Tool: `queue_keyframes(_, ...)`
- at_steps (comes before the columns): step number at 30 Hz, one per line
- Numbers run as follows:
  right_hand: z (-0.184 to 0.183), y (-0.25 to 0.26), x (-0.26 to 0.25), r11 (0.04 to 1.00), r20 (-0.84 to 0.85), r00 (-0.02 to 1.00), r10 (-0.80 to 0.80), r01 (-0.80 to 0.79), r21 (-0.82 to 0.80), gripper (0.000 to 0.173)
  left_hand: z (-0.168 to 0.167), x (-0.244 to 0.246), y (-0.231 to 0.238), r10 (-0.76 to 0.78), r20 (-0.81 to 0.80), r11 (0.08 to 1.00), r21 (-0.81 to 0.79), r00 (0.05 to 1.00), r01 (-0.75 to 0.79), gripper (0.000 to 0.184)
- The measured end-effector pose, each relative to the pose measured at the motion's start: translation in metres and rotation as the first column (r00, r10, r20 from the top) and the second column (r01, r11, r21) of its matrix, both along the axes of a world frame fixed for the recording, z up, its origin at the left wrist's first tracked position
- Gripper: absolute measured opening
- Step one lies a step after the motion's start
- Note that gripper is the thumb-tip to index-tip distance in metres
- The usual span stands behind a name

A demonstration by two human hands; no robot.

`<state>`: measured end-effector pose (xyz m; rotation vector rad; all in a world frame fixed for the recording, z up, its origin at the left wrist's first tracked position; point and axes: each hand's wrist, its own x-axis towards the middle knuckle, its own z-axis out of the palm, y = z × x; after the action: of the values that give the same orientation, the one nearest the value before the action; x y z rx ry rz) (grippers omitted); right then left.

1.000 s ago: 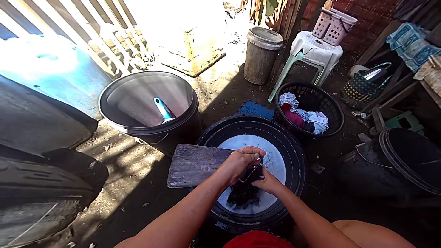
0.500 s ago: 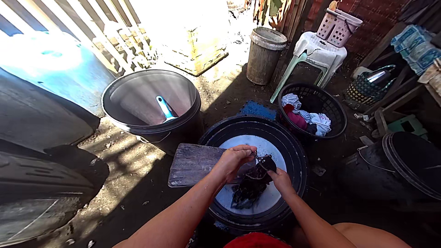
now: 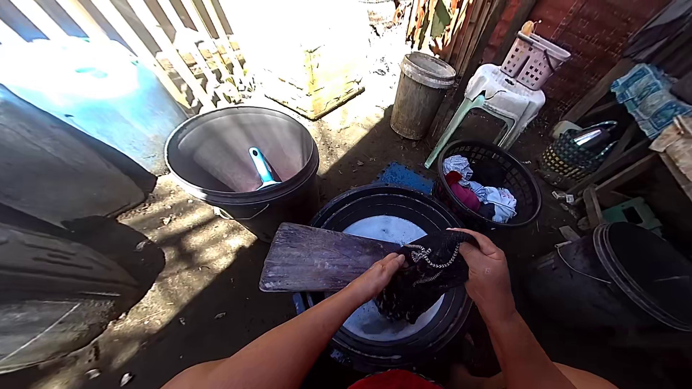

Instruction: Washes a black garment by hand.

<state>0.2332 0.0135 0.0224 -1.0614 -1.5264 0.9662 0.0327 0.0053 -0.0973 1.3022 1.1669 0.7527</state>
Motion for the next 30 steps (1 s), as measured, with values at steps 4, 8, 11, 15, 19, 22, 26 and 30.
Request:
queue_keyframes(4, 0.006, 0.004, 0.016, 0.992, -0.152, 0.982, -0.113, 0.104, -0.072, 0.024, 0.005, -0.003, -0.007, -0.23, -0.398, 0.937, 0.156, 0.888, 0.313, 0.066)
queue_keyframes(8, -0.046, 0.036, 0.048, 0.974, 0.495, 0.842, -0.212, 0.139, 0.18, 0.023, 0.027, -0.001, -0.025, -0.42, -0.649, 0.885, -0.139, 0.634, 0.444, 0.06)
queue_keyframes(11, -0.123, 0.053, 0.049, 0.996, 0.78, 0.621, -0.079, 0.083, 0.034, 0.026, -0.006, 0.014, -0.04, -0.538, -0.7, 0.821, -0.309, 0.47, 0.48, 0.037)
queue_keyframes(15, -0.203, 0.04, 0.02, 0.893, 0.79, 0.436, 0.431, -0.082, -0.442, 0.036, -0.082, 0.026, -0.046, -0.653, -0.677, 0.745, -0.49, 0.339, 0.453, 0.033)
queue_keyframes(19, -0.265, 0.027, 0.018, 0.616, 0.585, 0.202, 0.786, -0.172, -0.769, 0.043, -0.141, 0.015, -0.051, -0.728, -0.611, 0.673, -0.55, 0.311, 0.495, 0.042)
queue_keyframes(22, -0.289, 0.027, 0.021, 0.542, 0.525, 0.157, 0.837, -0.099, -0.835, 0.045, -0.161, 0.008, -0.048, -0.751, -0.588, 0.651, -0.584, 0.3, 0.486, 0.047)
queue_keyframes(26, -0.292, 0.021, 0.013, 0.484, 0.48, 0.066, 0.875, -0.076, -0.872, 0.043, -0.164, 0.007, -0.046, -0.788, -0.536, 0.614, -0.65, 0.303, 0.447, 0.05)
queue_keyframes(30, -0.262, 0.027, 0.019, 0.549, 0.536, 0.141, 0.832, -0.068, -0.833, 0.045, -0.152, -0.006, -0.053, -0.779, -0.567, 0.624, -0.667, 0.266, 0.407, 0.055)
